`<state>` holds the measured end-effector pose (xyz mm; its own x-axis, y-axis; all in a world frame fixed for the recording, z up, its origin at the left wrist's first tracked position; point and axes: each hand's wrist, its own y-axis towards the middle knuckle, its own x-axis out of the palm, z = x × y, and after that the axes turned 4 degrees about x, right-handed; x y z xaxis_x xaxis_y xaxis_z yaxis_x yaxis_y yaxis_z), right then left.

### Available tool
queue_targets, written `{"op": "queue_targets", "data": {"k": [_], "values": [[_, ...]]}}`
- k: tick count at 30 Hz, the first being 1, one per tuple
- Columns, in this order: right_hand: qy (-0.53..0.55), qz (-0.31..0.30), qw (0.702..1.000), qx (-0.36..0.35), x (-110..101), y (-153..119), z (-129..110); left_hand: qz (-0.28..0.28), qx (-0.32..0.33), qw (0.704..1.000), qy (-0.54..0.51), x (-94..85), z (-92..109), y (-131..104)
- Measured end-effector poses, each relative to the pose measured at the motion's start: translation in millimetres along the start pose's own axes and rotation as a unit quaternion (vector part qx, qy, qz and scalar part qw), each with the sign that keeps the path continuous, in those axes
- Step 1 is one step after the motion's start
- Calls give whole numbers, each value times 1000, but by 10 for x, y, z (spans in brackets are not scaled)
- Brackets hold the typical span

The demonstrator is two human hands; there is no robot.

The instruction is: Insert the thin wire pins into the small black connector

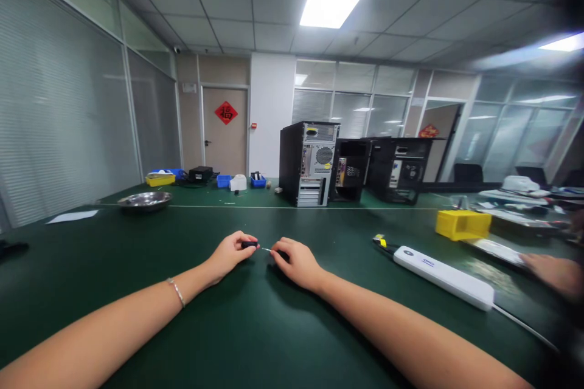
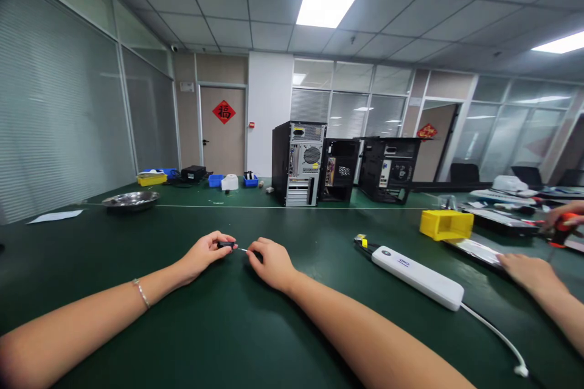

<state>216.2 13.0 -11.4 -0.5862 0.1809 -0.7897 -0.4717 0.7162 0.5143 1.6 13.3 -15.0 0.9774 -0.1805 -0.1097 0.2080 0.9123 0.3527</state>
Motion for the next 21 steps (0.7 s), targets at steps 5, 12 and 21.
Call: {"op": "queue_targets", "data": {"k": [5,12,21], "values": [[18,-5,1000,-3,39,19,48,-17,25,999,10,9,-21,7],[63,20,998,-18,60,29,80,-39,43,996,64,22,-28,6],[55,28,997,-53,9,2,-2,-97,122,957,244,46,103,-50]]}}
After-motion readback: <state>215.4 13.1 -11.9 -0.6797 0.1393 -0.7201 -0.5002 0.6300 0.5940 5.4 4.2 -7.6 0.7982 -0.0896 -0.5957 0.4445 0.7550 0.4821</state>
